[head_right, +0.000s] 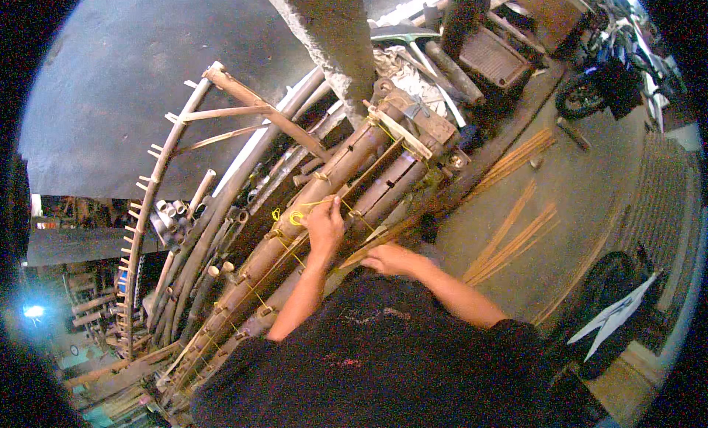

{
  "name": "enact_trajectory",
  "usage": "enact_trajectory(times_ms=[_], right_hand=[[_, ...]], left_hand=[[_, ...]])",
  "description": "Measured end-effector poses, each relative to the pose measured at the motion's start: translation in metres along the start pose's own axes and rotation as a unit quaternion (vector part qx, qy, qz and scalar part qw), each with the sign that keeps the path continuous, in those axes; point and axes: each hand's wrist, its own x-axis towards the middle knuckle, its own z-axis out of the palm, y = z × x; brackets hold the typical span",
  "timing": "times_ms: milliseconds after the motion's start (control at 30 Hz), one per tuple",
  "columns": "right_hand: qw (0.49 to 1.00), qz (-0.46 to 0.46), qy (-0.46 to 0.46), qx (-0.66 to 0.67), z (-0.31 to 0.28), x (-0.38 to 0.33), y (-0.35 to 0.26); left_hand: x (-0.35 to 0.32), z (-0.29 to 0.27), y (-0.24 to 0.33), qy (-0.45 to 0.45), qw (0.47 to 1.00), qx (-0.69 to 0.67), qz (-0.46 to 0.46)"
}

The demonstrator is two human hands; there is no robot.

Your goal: The person repeatedly picks up thin bamboo rods and secures them to a larger bamboo frame using yellow string. They wrap the string around the rods and frame, then tie knots to hold them in place. The process is repeated multiple times along the length of the frame.

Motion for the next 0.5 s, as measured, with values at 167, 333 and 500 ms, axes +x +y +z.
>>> enact_trajectory(times_ms=[167, 333, 500], right_hand=[[0.999, -0.031, -0.015, -0.032, 0.010, -0.004, -0.001], [0.978, 0.009, 0.070, 0.198, 0.001, -0.020, 0.014], [0.910, 0.004, 0.179, 0.375, -0.037, -0.047, 0.063]], left_hand=[[0.106, -0.034, 0.002, 0.020, 0.966, -0.257, 0.008], [0.157, 0.040, -0.113, -0.013, 0.986, 0.167, -0.015], [0.172, 0.003, -0.021, 0.048, 0.996, 0.073, 0.025]])
